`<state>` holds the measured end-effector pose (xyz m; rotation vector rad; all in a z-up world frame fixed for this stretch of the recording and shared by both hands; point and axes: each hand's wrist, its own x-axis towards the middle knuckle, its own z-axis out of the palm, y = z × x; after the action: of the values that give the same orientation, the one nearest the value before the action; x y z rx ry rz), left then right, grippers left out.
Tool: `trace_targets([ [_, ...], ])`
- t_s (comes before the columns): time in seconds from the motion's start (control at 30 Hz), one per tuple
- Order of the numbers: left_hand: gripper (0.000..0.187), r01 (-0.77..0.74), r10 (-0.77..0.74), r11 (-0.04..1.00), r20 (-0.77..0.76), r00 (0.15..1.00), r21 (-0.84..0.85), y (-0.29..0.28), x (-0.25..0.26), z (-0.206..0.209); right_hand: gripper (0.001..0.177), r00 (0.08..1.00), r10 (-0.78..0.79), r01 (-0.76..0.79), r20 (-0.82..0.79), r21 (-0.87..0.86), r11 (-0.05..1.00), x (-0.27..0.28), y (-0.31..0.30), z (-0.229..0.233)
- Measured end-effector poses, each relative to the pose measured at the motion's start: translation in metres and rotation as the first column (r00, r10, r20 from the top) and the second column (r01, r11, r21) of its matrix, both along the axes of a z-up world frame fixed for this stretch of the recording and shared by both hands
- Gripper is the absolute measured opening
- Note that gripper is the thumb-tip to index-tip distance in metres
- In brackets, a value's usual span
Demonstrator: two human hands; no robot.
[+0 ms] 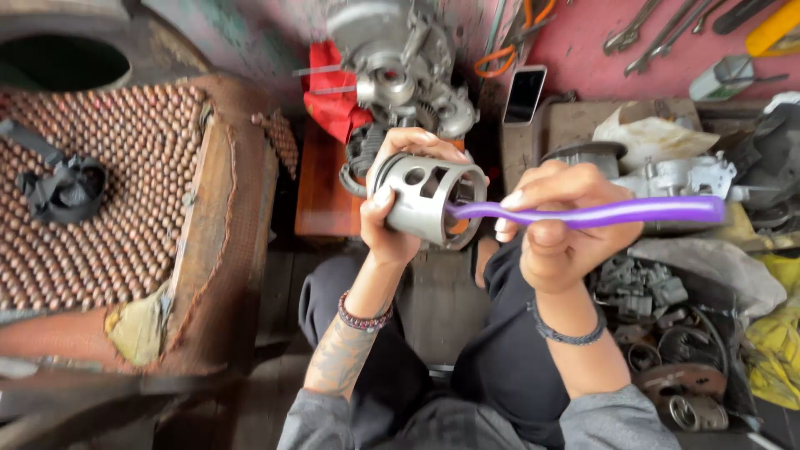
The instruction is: The person cleans a metal piston using a purple toothbrush. They scrub the top surface, the sides, and the internal ring grooves while rotating the piston in their hands. The person is sitting cross-legged on the floor in a workshop environment.
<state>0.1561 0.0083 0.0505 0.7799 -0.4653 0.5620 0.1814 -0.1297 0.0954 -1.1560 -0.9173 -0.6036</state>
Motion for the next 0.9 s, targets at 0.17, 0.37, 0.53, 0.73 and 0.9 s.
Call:
trace_targets([
  [0.17, 0.054, -0.105, 0.108, 0.993, -0.072, 0.992, 0.044, 0.014, 0.065, -0.014, 0.059, 0.982, 0.031, 0.000, -0.184, 0.165, 0.986, 0.050, 0.020, -0.008],
  [0.37, 0.062, -0.208, 0.195, 0.978, -0.327, 0.925, -0.005, 0.019, 0.083, -0.111, 0.043, 0.828, 0.123, -0.026, -0.547, 0.183, 0.983, 0.101, 0.020, -0.070],
  [0.53, 0.056, -0.190, 0.157, 0.981, -0.455, 0.876, -0.027, 0.015, 0.081, -0.116, 0.049, 0.789, 0.044, -0.064, -0.613, -0.010, 0.998, 0.103, 0.030, -0.103],
  [0.73, 0.056, -0.168, 0.132, 0.985, -0.527, 0.839, -0.021, 0.033, 0.078, -0.126, 0.051, 0.705, 0.227, -0.231, -0.672, 0.084, 0.969, 0.110, 0.008, -0.117],
  [0.9, 0.069, -0.068, -0.148, 0.941, -0.585, 0.798, -0.331, 0.033, 0.074, -0.111, 0.044, 0.579, 0.413, -0.212, -0.703, 0.360, 0.909, 0.126, -0.008, -0.099],
])
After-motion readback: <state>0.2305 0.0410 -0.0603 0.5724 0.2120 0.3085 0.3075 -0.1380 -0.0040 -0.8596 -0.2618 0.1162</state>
